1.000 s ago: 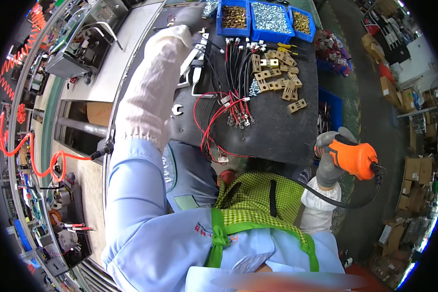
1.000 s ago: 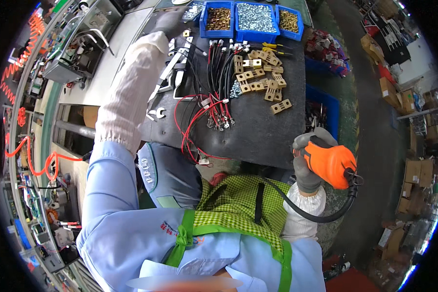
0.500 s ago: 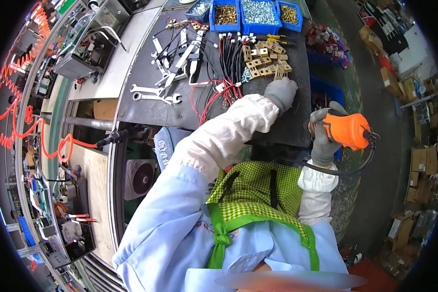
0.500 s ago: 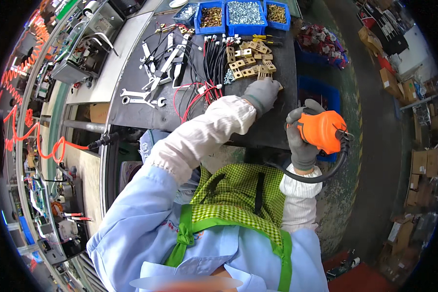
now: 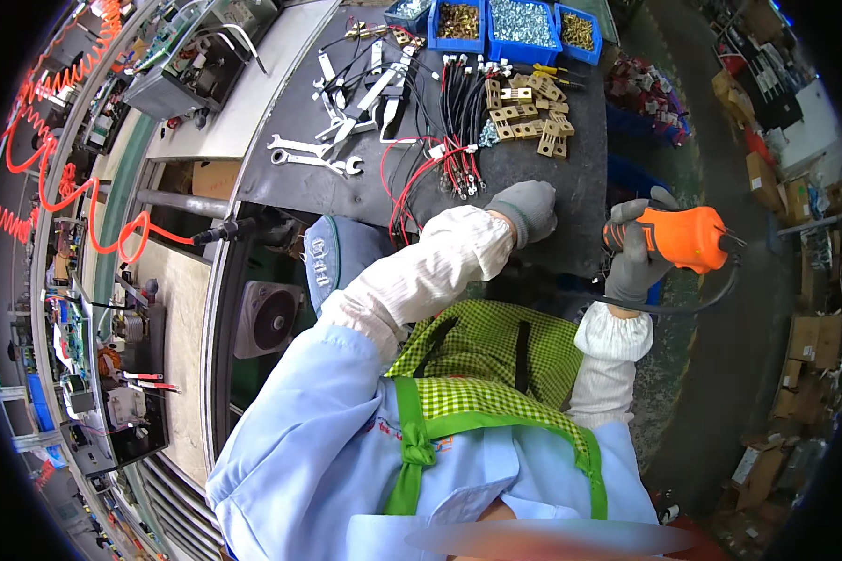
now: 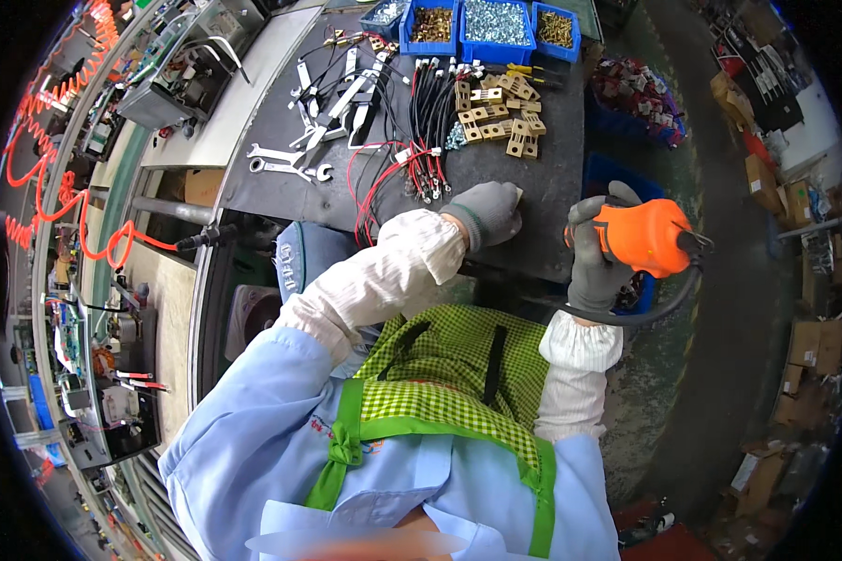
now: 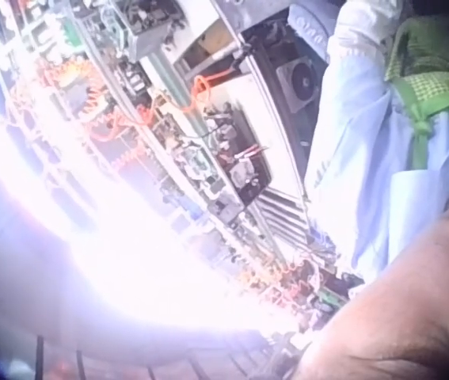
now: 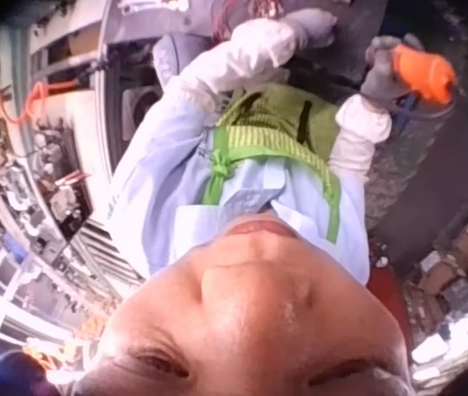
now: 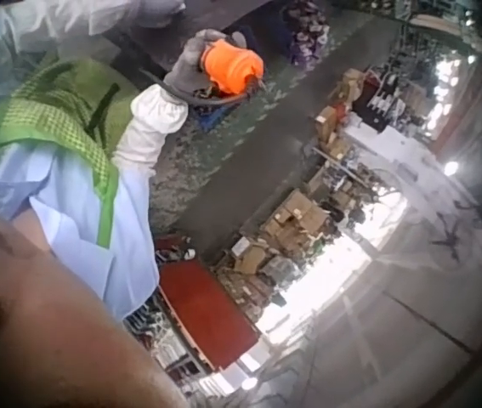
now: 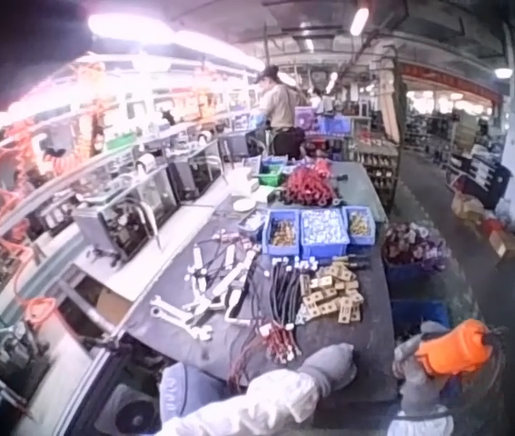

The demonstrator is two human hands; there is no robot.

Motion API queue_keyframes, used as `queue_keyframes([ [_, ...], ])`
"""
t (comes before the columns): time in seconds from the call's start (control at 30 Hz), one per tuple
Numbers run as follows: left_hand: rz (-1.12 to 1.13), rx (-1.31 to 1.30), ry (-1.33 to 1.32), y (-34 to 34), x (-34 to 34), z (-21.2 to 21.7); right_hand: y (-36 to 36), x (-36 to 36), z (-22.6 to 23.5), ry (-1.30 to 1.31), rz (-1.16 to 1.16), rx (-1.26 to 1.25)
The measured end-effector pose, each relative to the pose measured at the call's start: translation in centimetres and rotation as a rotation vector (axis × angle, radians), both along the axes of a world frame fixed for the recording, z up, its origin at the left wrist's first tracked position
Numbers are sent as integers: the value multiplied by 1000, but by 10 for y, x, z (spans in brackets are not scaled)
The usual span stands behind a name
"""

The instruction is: The recorder is using an electric screwdriver to attach components to brass electrical contacts.

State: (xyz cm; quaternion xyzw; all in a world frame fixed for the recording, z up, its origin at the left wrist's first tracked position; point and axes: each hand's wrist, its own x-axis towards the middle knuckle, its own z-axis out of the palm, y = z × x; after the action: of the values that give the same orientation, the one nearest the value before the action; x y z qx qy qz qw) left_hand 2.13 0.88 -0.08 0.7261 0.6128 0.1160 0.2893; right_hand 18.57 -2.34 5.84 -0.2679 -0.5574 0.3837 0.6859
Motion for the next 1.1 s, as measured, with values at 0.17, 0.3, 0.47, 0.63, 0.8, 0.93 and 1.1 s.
queue_keyframes([
  [0.17, 50, 68, -60, 1, -6, -6, 5, -8, 2, 128, 26, 71],
  [0.3, 131, 199, -27, 21, -63, 26, 3, -2, -3, 58, 23, 50],
  [0.47, 129, 319, 335, 45, -104, 10, 1, -3, -4, 89, 20, 26],
  [0.63, 49, 309, 520, 53, -93, 5, 0, -2, 5, 22, 100, -67],
  [0.8, -41, 100, 617, 65, -94, 16, -2, 0, 31, -188, 168, -239],
  [0.93, -152, 280, 603, 64, -94, 9, 1, -1, 28, -208, 95, -190],
  [1.1, 145, 556, 173, 67, -114, 11, -14, -1, 25, -156, -35, -143],
])
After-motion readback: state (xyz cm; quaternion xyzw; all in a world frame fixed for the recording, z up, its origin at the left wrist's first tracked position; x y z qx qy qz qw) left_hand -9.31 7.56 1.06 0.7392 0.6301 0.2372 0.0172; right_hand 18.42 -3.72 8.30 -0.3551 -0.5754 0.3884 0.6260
